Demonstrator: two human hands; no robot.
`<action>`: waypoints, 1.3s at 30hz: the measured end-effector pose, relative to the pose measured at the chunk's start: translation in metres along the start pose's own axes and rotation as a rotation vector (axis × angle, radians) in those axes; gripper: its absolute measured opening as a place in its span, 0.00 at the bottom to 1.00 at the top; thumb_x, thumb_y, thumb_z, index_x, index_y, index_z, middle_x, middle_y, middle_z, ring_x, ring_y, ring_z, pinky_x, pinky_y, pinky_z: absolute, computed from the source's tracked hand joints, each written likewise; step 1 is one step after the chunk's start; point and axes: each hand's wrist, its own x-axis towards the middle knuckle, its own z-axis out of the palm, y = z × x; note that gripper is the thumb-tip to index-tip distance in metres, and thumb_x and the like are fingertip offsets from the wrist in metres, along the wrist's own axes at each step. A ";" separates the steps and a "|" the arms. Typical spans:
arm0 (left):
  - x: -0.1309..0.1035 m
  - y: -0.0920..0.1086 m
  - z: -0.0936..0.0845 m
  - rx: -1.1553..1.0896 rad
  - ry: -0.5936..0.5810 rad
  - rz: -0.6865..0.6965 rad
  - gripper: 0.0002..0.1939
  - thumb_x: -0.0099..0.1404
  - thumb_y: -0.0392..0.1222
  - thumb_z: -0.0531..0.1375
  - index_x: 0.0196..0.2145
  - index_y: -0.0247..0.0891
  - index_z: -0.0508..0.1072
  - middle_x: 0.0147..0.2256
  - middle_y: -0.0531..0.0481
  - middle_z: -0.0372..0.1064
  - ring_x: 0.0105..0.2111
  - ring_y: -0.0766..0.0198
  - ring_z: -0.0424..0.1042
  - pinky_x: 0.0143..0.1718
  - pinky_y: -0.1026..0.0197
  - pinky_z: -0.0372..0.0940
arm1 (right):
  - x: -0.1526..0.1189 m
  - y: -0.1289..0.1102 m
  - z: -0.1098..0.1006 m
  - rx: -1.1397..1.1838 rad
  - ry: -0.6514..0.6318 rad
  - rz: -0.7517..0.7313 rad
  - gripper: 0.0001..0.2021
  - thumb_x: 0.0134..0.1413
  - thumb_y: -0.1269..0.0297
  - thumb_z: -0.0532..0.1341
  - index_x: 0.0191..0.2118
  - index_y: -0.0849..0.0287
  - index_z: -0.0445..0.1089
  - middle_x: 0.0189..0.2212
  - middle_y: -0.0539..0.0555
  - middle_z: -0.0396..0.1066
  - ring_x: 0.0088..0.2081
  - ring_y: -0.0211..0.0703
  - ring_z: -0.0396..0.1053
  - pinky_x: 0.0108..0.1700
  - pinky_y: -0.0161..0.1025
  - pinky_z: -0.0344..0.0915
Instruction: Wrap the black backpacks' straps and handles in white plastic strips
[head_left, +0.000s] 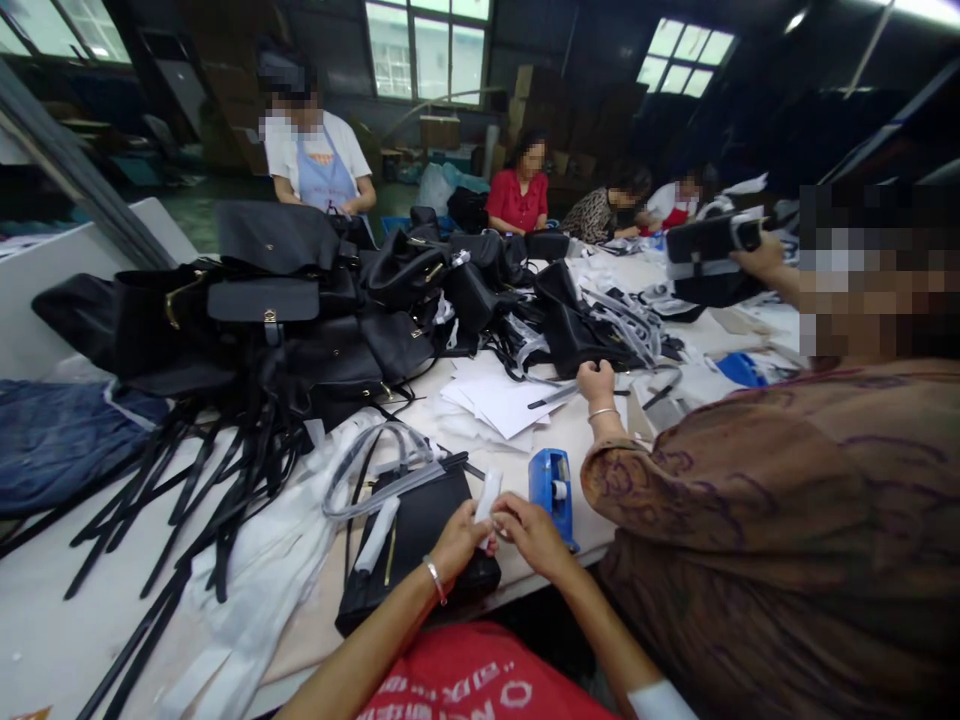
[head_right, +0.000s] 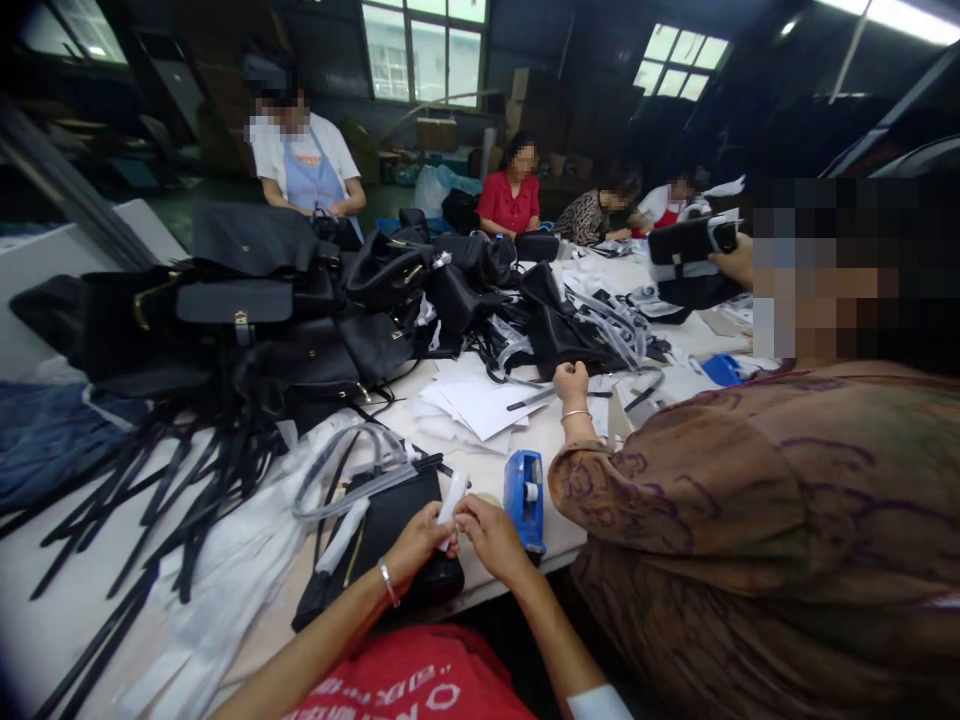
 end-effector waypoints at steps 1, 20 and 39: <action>-0.001 0.001 0.000 -0.002 -0.001 -0.003 0.14 0.53 0.43 0.62 0.35 0.36 0.64 0.21 0.54 0.67 0.21 0.66 0.67 0.25 0.63 0.60 | 0.002 0.002 0.001 -0.045 -0.013 -0.019 0.08 0.58 0.65 0.52 0.31 0.57 0.67 0.25 0.48 0.66 0.29 0.38 0.62 0.32 0.32 0.57; 0.014 -0.003 0.002 -0.069 0.145 -0.018 0.22 0.58 0.62 0.54 0.30 0.39 0.59 0.16 0.59 0.60 0.15 0.69 0.62 0.18 0.67 0.57 | 0.021 0.032 0.025 0.224 0.054 0.142 0.13 0.57 0.60 0.54 0.47 0.58 0.57 0.24 0.46 0.66 0.26 0.40 0.67 0.31 0.35 0.62; 0.030 0.007 -0.044 -0.451 -0.138 -0.325 0.19 0.57 0.53 0.57 0.34 0.30 0.67 0.20 0.49 0.66 0.23 0.59 0.71 0.27 0.58 0.65 | 0.095 0.073 -0.005 -0.609 -0.479 -0.344 0.29 0.53 0.79 0.49 0.60 0.49 0.57 0.35 0.54 0.74 0.35 0.44 0.72 0.36 0.36 0.65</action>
